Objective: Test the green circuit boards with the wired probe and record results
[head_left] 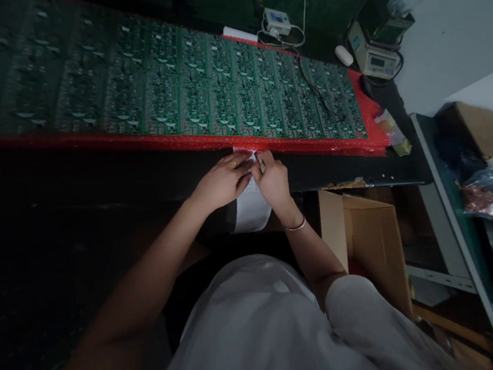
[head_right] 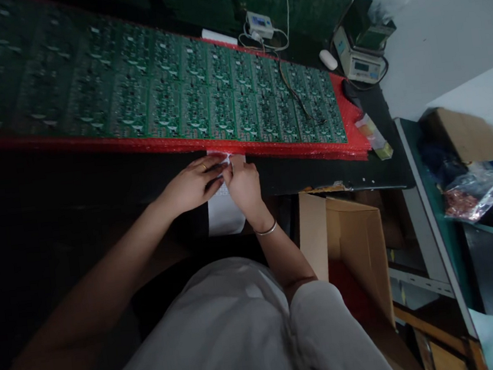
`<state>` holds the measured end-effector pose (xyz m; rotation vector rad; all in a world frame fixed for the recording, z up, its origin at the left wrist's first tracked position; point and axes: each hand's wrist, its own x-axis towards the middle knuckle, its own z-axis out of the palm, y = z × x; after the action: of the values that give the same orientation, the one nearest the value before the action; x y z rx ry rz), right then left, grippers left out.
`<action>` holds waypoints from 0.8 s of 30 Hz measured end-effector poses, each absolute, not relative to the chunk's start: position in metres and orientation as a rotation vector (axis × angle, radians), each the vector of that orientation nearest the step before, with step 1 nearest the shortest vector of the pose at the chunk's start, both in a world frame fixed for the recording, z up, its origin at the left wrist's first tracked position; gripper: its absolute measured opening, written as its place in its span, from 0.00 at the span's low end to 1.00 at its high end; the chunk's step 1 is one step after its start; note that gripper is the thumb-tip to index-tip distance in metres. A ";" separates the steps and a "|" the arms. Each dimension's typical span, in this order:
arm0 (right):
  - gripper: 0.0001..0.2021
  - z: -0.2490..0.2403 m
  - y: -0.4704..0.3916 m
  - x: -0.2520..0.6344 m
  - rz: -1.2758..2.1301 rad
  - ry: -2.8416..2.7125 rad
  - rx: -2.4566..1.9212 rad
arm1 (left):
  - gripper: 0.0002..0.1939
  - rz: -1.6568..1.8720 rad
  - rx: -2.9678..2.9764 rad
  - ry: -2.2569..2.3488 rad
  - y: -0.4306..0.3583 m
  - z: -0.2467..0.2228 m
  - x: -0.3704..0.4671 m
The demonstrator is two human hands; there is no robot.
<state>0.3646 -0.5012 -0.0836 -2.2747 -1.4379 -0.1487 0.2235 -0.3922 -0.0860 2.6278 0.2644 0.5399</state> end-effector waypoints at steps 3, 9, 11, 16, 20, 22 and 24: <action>0.09 -0.079 -0.501 0.364 -0.119 -1.470 -2.304 | 0.21 0.531 2.609 0.273 -0.393 -0.086 0.224; 0.10 -0.070 -0.505 0.361 -0.067 -1.509 -2.322 | 0.22 0.512 2.651 0.269 -0.393 -0.087 0.226; 0.10 -0.068 -0.507 0.359 -0.036 -1.511 -2.332 | 0.22 0.513 2.659 0.266 -0.393 -0.087 0.226; 0.11 -0.065 -0.510 0.355 -0.007 -1.483 -2.346 | 0.22 0.507 2.639 0.279 -0.394 -0.086 0.227; 0.10 -0.068 -0.513 0.354 -0.025 -1.469 -2.334 | 0.22 0.500 2.639 0.285 -0.394 -0.086 0.227; 0.10 -0.069 -0.515 0.353 -0.035 -1.467 -2.335 | 0.22 0.498 2.638 0.285 -0.394 -0.086 0.227; 0.09 -0.070 -0.517 0.352 -0.047 -1.468 -2.345 | 0.22 0.495 2.628 0.287 -0.394 -0.086 0.227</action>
<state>0.3517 -0.5172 -0.0700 -2.3455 -1.4677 -0.0468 0.2266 -0.3941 -0.0862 2.6284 0.2874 0.4949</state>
